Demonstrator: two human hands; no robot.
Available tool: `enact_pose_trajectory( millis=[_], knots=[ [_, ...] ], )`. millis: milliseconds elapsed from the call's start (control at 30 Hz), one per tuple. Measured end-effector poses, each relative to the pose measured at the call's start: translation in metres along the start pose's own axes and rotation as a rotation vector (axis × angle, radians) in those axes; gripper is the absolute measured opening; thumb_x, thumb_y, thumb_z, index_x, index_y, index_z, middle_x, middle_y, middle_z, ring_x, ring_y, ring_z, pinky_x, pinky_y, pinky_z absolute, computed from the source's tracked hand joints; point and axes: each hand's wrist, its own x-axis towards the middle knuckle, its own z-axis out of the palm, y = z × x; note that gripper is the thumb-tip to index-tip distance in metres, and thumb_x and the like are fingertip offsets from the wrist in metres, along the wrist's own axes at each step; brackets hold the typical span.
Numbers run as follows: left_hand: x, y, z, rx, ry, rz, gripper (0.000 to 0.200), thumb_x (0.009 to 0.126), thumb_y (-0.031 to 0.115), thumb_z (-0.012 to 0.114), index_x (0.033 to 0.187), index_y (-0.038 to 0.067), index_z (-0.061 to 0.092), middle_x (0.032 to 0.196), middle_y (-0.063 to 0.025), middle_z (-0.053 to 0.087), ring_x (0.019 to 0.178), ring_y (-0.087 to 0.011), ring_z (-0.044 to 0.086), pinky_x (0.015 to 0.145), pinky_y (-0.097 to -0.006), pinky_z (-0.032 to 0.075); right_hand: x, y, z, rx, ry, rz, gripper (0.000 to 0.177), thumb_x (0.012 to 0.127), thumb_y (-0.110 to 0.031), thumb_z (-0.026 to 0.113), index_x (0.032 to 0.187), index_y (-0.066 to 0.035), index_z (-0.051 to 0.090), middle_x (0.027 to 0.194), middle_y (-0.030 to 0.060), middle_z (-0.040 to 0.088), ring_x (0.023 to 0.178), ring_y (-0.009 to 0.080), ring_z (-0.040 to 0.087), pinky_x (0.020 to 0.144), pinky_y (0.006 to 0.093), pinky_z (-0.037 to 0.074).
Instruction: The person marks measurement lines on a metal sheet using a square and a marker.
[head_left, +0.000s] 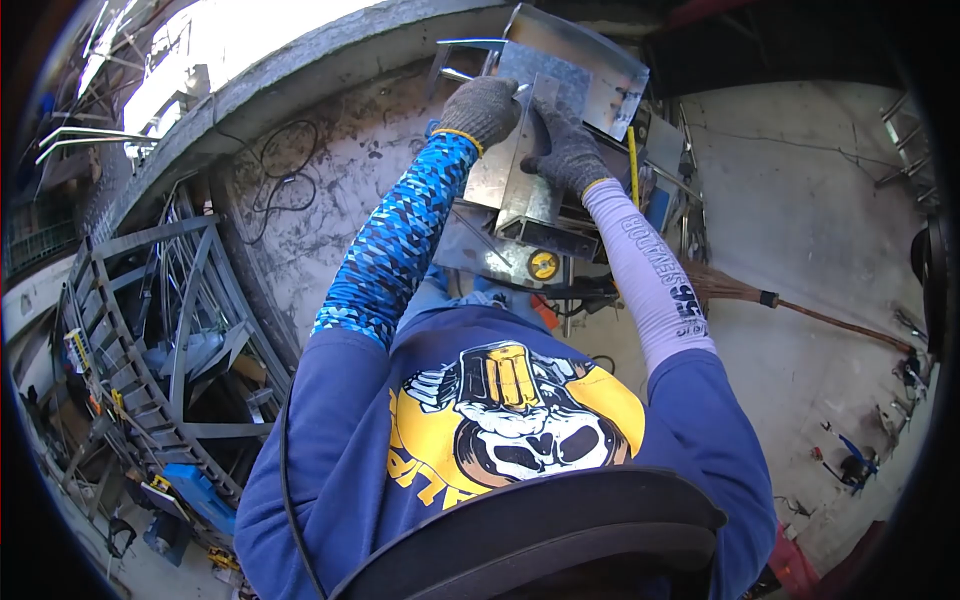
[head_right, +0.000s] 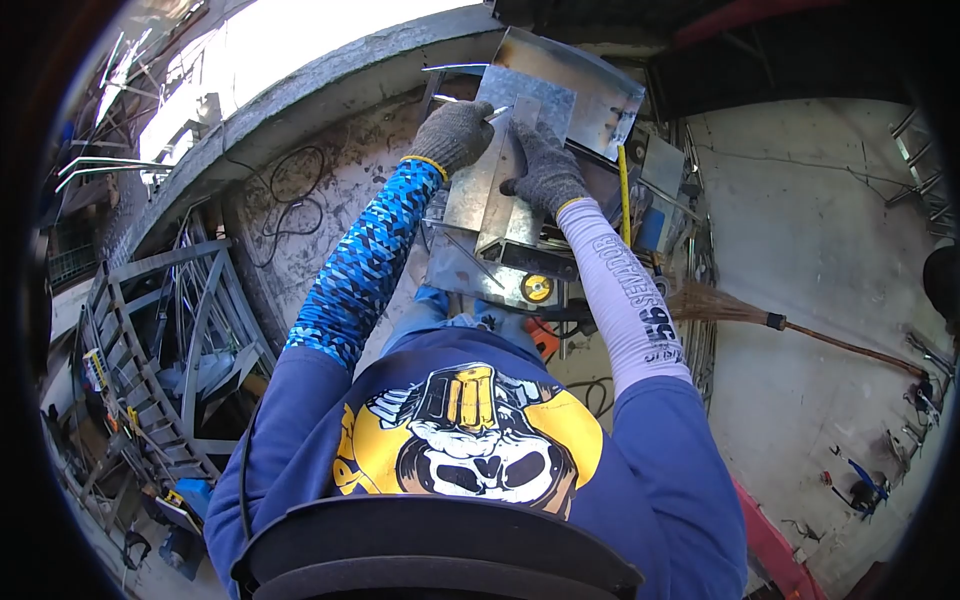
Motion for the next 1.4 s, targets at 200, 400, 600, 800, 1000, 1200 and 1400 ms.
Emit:
enact_pose_trajectory(
  millis=[200, 400, 600, 800, 1000, 1200, 1400],
  knots=[
    [0.010, 0.001, -0.005, -0.019, -0.032, -0.041, 0.031, 0.093, 0.026, 0.059, 0.112, 0.007, 0.073, 0.105, -0.0248, 0.072, 0.102, -0.0422, 0.070, 0.092, -0.0513, 0.055, 0.000, -0.006, -0.005, 0.008, -0.037, 0.054, 0.113, 0.066, -0.033, 0.092, 0.160, -0.022, 0.032, 0.164, 0.0203, 0.031, 0.147, 0.0391, 0.038, 0.123, 0.0442, 0.033],
    [0.009, 0.003, -0.002, -0.014, -0.037, -0.054, 0.033, 0.093, 0.027, 0.058, 0.113, 0.007, 0.074, 0.105, -0.0259, 0.072, 0.102, -0.0422, 0.070, 0.093, -0.0515, 0.055, -0.002, -0.005, -0.007, 0.012, -0.056, 0.054, 0.112, 0.067, -0.033, 0.092, 0.160, -0.022, 0.031, 0.163, 0.0199, 0.032, 0.147, 0.0389, 0.039, 0.123, 0.0443, 0.034],
    [-0.008, 0.002, -0.006, -0.011, -0.076, -0.059, 0.032, 0.092, 0.029, 0.058, 0.111, 0.010, 0.075, 0.107, -0.0231, 0.073, 0.100, -0.0417, 0.070, 0.092, -0.0516, 0.055, -0.002, -0.003, -0.004, 0.012, -0.037, 0.034, 0.113, 0.065, -0.033, 0.093, 0.160, -0.023, 0.032, 0.163, 0.0199, 0.032, 0.147, 0.0395, 0.039, 0.123, 0.0447, 0.034],
    [-0.059, 0.007, -0.009, -0.034, -0.193, -0.153, 0.033, 0.093, 0.031, 0.056, 0.112, 0.012, 0.076, 0.108, -0.0210, 0.073, 0.101, -0.0404, 0.070, 0.092, -0.0512, 0.055, 0.000, 0.004, 0.001, 0.021, -0.022, 0.004, 0.114, 0.064, -0.032, 0.093, 0.160, -0.022, 0.032, 0.162, 0.0224, 0.032, 0.147, 0.0405, 0.038, 0.123, 0.0455, 0.033],
    [-0.122, 0.003, 0.000, -0.109, -0.190, -0.170, 0.035, 0.092, 0.026, 0.056, 0.119, 0.010, 0.071, 0.104, -0.0226, 0.072, 0.098, -0.0419, 0.069, 0.088, -0.0521, 0.054, 0.001, 0.007, 0.005, -0.026, -0.005, -0.024, 0.115, 0.064, -0.035, 0.093, 0.160, -0.023, 0.031, 0.162, 0.0231, 0.032, 0.148, 0.0407, 0.037, 0.123, 0.0461, 0.033],
    [-0.177, 0.005, -0.006, -0.154, -0.220, -0.142, 0.035, 0.092, 0.026, 0.058, 0.121, 0.011, 0.071, 0.101, -0.0226, 0.073, 0.097, -0.0413, 0.070, 0.085, -0.0524, 0.055, 0.000, 0.002, -0.001, -0.041, -0.008, -0.046, 0.112, 0.065, -0.037, 0.092, 0.159, -0.023, 0.034, 0.162, 0.0203, 0.034, 0.148, 0.0384, 0.036, 0.122, 0.0509, 0.030],
    [-0.227, -0.008, -0.001, -0.583, -0.116, -0.242, 0.029, 0.095, 0.019, 0.059, 0.120, 0.007, 0.069, 0.096, -0.0190, 0.074, 0.087, -0.0301, 0.074, 0.072, -0.0431, 0.059, 0.002, 0.003, 0.001, -0.090, -0.004, -0.034, 0.109, 0.065, -0.037, 0.092, 0.157, -0.020, 0.037, 0.160, 0.0182, 0.039, 0.147, 0.0364, 0.038, 0.120, 0.0518, 0.031]
  ],
)
